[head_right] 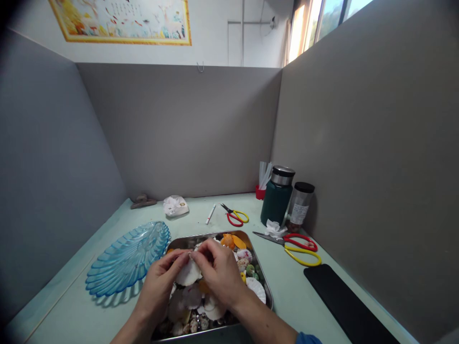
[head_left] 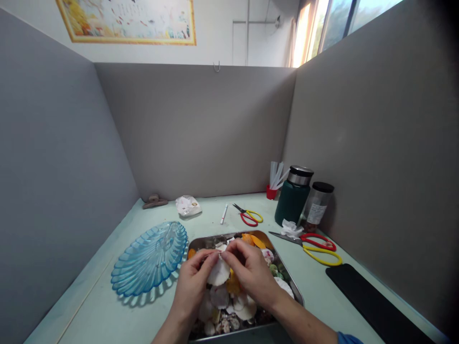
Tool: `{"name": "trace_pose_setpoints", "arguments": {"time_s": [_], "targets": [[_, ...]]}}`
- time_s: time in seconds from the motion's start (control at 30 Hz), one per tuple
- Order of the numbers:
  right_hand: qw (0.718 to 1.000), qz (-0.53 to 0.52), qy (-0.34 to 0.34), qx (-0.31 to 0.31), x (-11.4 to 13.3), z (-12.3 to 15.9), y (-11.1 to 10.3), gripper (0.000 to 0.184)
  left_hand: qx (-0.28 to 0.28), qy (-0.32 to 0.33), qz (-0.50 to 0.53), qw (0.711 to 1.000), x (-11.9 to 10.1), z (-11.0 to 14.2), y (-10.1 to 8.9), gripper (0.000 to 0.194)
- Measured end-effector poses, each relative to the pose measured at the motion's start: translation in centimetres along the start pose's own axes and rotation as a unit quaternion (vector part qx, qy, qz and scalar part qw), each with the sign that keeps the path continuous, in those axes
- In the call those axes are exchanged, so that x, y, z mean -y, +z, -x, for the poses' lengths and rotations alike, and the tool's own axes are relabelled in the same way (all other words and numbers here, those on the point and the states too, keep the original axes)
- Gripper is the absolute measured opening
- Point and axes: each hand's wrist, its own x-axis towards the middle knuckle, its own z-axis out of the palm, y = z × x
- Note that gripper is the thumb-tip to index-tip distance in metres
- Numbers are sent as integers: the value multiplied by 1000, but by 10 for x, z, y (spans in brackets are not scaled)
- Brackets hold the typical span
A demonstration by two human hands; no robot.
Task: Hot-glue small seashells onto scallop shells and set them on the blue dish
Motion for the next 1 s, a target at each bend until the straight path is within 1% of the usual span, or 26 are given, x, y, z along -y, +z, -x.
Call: {"name": "trace_pose_setpoints", "arguments": {"time_s": [0.07,0.23,0.37,0.47,0.67,0.77,0.93,1.0], "targets": [[1000,-13,1,-6,-1,0,0,21,9,8,-9,1000,0,0,0,26],[999,-30,11,3,-4,0,0,20,23,20,-25,999,-2,1,-1,24],[999,-45,14,-11,-5,0,-1,21,44,8,-11,999,-4,3,2,25],[999,-49,14,-13,-5,-1,-2,21,34,-1,12,999,-4,4,4,30],[1000,-8,-2,-18,0,0,-2,19,13,-6,25,1000,-2,4,4,23],[1000,1,-6,-13,1,1,-2,19,16,-8,33,999,-3,5,3,22],[1000,-15,0,-8,-1,0,-3,20,32,-23,38,998,-3,5,3,24],[1000,-11,5,-6,-2,-1,-3,22,24,-23,39,999,-2,4,3,24]]}}
